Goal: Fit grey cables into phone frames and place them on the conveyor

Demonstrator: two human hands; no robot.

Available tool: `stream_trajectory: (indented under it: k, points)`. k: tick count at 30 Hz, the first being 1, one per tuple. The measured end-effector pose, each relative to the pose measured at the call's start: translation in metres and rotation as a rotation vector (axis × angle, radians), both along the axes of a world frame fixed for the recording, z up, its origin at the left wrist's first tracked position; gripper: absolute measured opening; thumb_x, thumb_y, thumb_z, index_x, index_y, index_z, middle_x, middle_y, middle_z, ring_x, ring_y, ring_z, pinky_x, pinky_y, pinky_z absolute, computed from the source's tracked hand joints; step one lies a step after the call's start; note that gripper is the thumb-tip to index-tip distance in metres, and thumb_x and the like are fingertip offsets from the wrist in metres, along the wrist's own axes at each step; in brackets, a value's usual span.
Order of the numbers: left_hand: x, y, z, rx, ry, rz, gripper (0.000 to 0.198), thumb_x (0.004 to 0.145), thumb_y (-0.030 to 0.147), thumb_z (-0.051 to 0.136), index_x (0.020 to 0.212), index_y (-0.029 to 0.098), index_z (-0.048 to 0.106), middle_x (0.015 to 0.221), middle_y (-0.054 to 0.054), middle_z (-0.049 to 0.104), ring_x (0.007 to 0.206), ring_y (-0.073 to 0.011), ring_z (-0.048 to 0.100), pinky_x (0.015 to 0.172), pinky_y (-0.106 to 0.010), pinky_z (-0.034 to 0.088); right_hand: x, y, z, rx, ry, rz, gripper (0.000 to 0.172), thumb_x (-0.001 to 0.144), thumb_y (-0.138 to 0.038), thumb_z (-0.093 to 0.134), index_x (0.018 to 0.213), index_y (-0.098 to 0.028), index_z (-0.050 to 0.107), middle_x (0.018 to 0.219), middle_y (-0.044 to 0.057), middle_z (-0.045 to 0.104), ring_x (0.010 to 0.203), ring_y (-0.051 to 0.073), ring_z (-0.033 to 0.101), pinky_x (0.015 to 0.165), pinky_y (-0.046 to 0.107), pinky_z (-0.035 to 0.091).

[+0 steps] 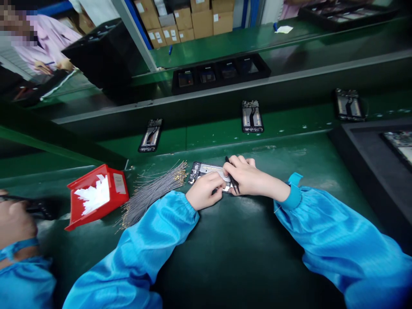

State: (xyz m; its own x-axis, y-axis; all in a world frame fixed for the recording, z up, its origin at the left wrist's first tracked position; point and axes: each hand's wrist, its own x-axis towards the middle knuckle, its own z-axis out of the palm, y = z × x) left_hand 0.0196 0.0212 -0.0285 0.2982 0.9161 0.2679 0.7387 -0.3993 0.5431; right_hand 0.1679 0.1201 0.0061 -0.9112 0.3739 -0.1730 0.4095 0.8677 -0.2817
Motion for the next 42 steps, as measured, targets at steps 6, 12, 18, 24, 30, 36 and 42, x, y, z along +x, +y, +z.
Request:
stream_trajectory:
  k: [6,12,18,24,30,36,42]
  points:
    - [-0.001,0.000,0.001,0.001,-0.036,-0.074,0.013,0.071,0.008,0.042,0.071,0.016,0.052,0.069,-0.002,0.051,0.069,-0.0136,0.047,0.064,-0.024,0.040,-0.001,0.000,0.000,-0.034,-0.017,-0.051,0.031,0.067,-0.037,0.056,0.089,-0.020,0.044,0.097,0.009,0.042,0.089,0.025,0.038,0.066,0.030,0.023]
    - [-0.001,-0.001,0.001,-0.002,-0.028,-0.106,0.014,0.071,0.008,0.041,0.070,0.017,0.052,0.069,-0.002,0.052,0.070,-0.0141,0.047,0.065,-0.025,0.040,0.002,0.001,-0.002,-0.086,0.033,-0.066,0.030,0.067,-0.036,0.057,0.088,-0.020,0.044,0.094,0.007,0.042,0.089,0.024,0.038,0.069,0.031,0.024]
    - [-0.002,-0.003,0.005,0.049,-0.139,-0.048,0.014,0.072,0.010,0.042,0.075,0.016,0.054,0.070,-0.003,0.052,0.069,-0.0140,0.048,0.065,-0.026,0.042,0.004,0.007,-0.004,-0.131,0.107,-0.048,0.025,0.070,-0.034,0.055,0.089,-0.020,0.044,0.092,0.006,0.044,0.087,0.023,0.040,0.070,0.031,0.026]
    - [-0.001,-0.005,0.006,0.156,-0.141,0.049,0.014,0.076,0.012,0.043,0.077,0.016,0.056,0.072,-0.004,0.054,0.070,-0.0146,0.049,0.065,-0.028,0.043,0.008,0.005,-0.007,-0.023,0.169,0.028,0.031,0.074,-0.043,0.053,0.091,-0.019,0.047,0.095,0.009,0.046,0.087,0.024,0.041,0.072,0.033,0.028]
    - [-0.002,-0.005,0.004,0.217,-0.099,0.087,0.013,0.077,0.013,0.044,0.078,0.016,0.056,0.072,-0.005,0.055,0.070,-0.0146,0.049,0.065,-0.029,0.043,0.001,0.013,-0.020,0.316,0.234,0.035,0.040,0.070,-0.044,0.055,0.098,-0.016,0.050,0.104,0.015,0.046,0.095,0.029,0.040,0.077,0.039,0.028]
    - [-0.001,-0.005,0.002,0.236,-0.071,0.097,0.014,0.078,0.012,0.043,0.079,0.016,0.056,0.072,-0.004,0.055,0.069,-0.0142,0.049,0.065,-0.028,0.044,-0.003,0.070,-0.039,0.520,0.380,-0.459,0.027,0.081,-0.026,0.043,0.105,-0.015,0.049,0.113,0.017,0.043,0.106,0.030,0.037,0.083,0.040,0.028]
    - [-0.005,-0.006,0.004,0.158,0.019,0.099,0.015,0.079,0.014,0.042,0.082,0.017,0.057,0.076,-0.005,0.057,0.073,-0.0150,0.051,0.069,-0.029,0.044,0.009,0.126,-0.056,0.506,0.255,-0.901,0.051,0.077,-0.045,0.048,0.114,-0.011,0.041,0.118,0.023,0.040,0.109,0.039,0.032,0.080,0.047,0.027]
